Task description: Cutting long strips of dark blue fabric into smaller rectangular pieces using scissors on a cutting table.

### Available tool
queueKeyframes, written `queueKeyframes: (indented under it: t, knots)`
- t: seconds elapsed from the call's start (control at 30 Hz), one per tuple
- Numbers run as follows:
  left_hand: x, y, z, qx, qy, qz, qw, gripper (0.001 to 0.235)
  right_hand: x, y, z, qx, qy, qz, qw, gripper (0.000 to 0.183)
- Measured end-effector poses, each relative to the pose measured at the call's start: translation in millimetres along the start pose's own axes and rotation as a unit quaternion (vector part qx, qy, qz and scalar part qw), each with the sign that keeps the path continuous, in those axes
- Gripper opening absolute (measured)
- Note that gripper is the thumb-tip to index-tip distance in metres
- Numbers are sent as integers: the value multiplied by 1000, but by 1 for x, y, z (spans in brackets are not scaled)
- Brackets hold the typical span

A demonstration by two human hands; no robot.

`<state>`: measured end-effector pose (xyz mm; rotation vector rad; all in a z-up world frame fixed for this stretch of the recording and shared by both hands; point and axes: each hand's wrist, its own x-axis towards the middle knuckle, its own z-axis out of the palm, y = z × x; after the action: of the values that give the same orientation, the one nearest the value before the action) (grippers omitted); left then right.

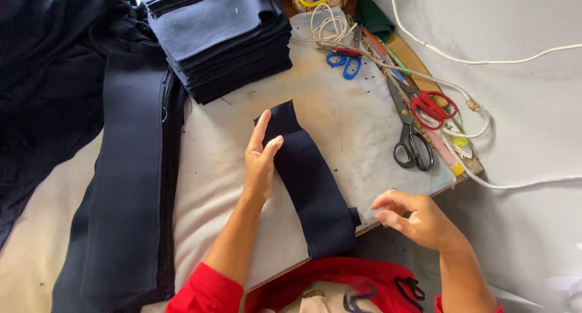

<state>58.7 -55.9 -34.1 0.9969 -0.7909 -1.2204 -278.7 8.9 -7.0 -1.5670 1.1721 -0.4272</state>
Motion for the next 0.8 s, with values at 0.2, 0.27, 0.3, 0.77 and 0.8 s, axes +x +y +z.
queueKeyframes:
  t: [0.2,0.27,0.3,0.77,0.8]
  knots:
    - [3,17,4,53,20,-31,998,74,12,-17,69,-313,47,-125,940,57]
    - [4,11,0,37,16,-14,999,73,12,-21,88,-334,94,-185,919,22]
    - [4,14,1,40,18,-11,999,73,13,-26,87,-332,93,-189,919,22]
    - [4,-17,-1,-240,-40,-233,942,79,91,-92,84,322,81,-94,938,61]
    - [8,-27,-8,-241,-40,-231,942,79,97,-92,84,322,80,-95,939,61]
